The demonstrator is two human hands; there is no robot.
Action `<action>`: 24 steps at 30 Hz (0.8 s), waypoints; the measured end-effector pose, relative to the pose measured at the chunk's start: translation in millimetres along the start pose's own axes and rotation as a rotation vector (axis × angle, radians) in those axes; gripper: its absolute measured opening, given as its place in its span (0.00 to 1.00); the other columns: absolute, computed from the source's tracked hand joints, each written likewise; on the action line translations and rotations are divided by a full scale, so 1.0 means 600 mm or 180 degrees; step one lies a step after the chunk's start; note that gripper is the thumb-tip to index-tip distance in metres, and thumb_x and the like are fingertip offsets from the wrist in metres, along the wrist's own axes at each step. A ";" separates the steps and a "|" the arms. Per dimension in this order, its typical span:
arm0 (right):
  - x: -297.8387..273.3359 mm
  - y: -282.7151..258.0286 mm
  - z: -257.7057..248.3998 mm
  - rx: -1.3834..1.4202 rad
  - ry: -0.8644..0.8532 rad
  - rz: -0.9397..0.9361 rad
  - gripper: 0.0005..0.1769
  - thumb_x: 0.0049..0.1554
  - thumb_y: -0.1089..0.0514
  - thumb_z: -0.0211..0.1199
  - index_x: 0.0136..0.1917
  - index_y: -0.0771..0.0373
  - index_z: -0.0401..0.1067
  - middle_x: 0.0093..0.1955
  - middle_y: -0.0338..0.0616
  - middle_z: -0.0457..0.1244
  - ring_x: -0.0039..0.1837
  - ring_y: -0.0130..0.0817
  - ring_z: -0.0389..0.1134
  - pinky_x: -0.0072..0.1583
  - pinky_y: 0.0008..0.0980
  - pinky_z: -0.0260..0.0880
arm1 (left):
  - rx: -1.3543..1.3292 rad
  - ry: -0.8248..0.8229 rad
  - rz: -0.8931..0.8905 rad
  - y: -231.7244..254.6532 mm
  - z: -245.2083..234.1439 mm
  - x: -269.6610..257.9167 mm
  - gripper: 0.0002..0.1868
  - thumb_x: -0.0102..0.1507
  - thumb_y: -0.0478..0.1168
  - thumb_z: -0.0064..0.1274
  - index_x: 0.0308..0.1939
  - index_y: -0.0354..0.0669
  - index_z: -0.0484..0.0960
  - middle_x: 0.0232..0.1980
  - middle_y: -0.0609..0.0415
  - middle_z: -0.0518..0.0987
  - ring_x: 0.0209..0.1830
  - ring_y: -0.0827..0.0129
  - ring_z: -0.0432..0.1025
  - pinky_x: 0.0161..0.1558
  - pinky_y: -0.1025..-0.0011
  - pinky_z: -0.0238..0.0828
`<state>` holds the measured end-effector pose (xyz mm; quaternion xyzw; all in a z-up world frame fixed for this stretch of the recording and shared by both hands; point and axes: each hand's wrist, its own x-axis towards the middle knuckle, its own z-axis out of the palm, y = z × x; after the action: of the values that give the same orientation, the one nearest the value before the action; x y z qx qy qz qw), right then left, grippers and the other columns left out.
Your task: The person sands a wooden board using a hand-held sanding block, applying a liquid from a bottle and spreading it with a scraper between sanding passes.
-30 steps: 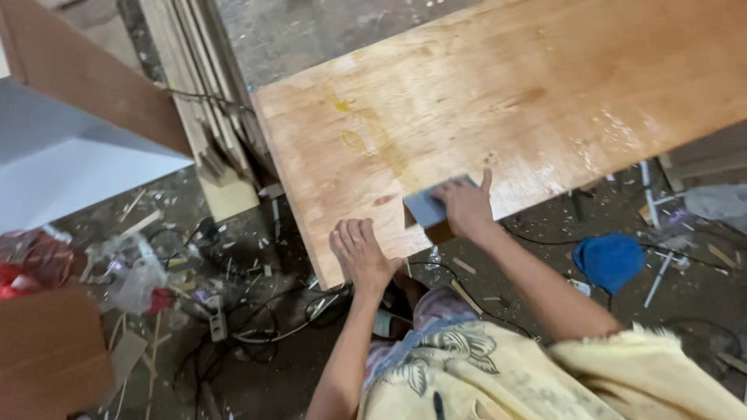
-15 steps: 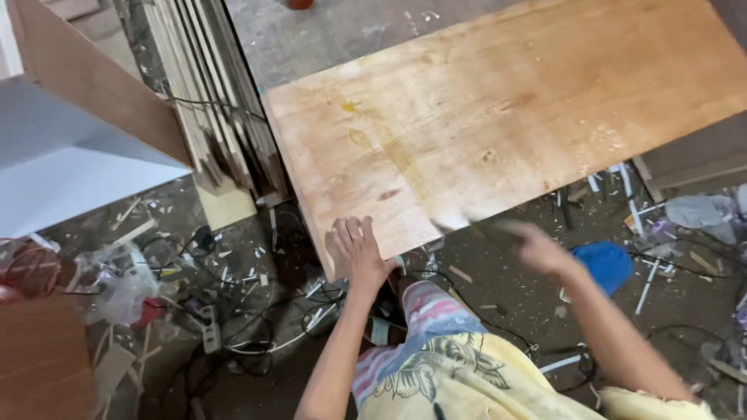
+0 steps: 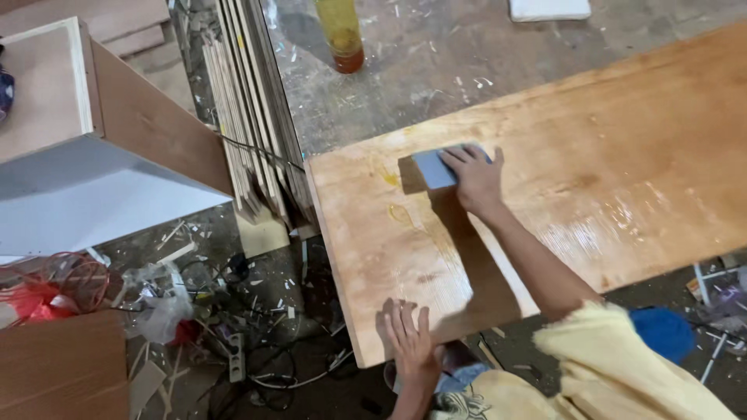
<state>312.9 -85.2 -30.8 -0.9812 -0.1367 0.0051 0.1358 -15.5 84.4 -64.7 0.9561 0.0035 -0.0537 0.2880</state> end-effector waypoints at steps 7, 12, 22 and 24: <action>0.125 -0.039 0.085 -0.0542 -0.0076 -0.0188 0.45 0.47 0.67 0.64 0.76 0.43 0.62 0.78 0.32 0.56 0.80 0.48 0.50 0.72 0.83 0.27 | 0.0380 0.0500 0.0161 -0.001 0.001 0.008 0.59 0.39 0.46 0.81 0.69 0.50 0.62 0.77 0.43 0.57 0.81 0.42 0.45 0.78 0.42 0.33; 0.155 -0.056 0.099 -0.0576 -0.0064 -0.0218 0.50 0.42 0.69 0.69 0.76 0.45 0.61 0.78 0.33 0.56 0.80 0.49 0.50 0.73 0.82 0.27 | 0.0321 0.0250 -0.0063 -0.001 -0.005 0.011 0.59 0.40 0.48 0.84 0.70 0.53 0.63 0.76 0.41 0.56 0.81 0.45 0.42 0.77 0.44 0.30; 0.169 -0.053 0.060 -0.0530 -0.0570 0.0065 0.39 0.51 0.63 0.65 0.74 0.40 0.65 0.75 0.29 0.60 0.80 0.42 0.53 0.75 0.79 0.28 | 0.0482 0.0263 -0.0174 -0.007 0.007 0.009 0.61 0.37 0.53 0.85 0.68 0.53 0.64 0.77 0.39 0.56 0.81 0.43 0.42 0.77 0.45 0.33; 0.183 -0.048 0.054 -0.0587 -0.0539 0.0008 0.40 0.50 0.64 0.64 0.74 0.40 0.65 0.77 0.29 0.58 0.80 0.44 0.52 0.74 0.79 0.30 | 0.0576 0.0226 -0.0189 -0.007 0.009 0.010 0.62 0.35 0.54 0.85 0.68 0.53 0.65 0.76 0.40 0.57 0.81 0.44 0.42 0.77 0.45 0.33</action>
<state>409.3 -20.2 -51.1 -0.9858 -0.1463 0.0754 0.0330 -10.3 84.8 -71.8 0.9790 0.0372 -0.0284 0.1984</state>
